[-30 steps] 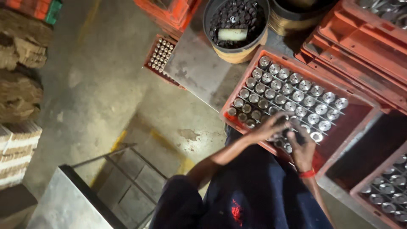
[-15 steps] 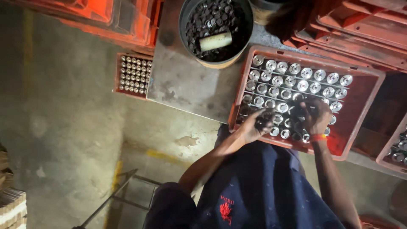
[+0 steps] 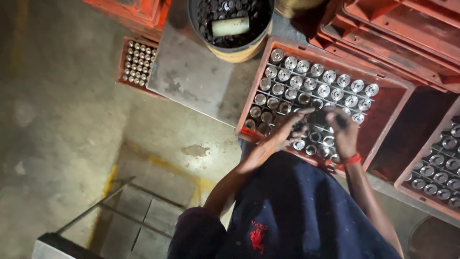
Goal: The person fills a red plastic tray with small metal cups by placing dark material into each one. They use a cylindrical tool to press the material down and then stack the completed tray.
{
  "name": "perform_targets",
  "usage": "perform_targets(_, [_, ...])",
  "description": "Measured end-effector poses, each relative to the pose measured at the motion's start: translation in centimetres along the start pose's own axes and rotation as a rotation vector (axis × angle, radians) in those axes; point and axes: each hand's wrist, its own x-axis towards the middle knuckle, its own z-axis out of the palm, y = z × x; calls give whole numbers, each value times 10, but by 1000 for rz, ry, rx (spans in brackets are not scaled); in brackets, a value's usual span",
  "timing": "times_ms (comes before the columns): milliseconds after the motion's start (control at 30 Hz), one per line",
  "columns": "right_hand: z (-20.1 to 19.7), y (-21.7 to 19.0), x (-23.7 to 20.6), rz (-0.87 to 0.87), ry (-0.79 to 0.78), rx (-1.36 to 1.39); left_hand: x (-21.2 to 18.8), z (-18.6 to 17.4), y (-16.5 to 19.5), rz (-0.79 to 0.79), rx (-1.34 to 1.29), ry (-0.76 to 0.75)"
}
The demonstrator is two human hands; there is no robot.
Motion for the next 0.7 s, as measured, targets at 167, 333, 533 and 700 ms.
perform_targets(167, [3,3,-35,214,-222,135,-8,17,-18,-73,351,102])
perform_targets(333, [-2,20,-24,-15,54,216,-9,7,-24,-6,127,202])
perform_targets(533, [-15,22,14,-523,230,-649,-5,-18,-5,-24,-136,323])
perform_targets(700, [-14,9,41,-209,119,-599,-9,-19,-9,83,-47,239])
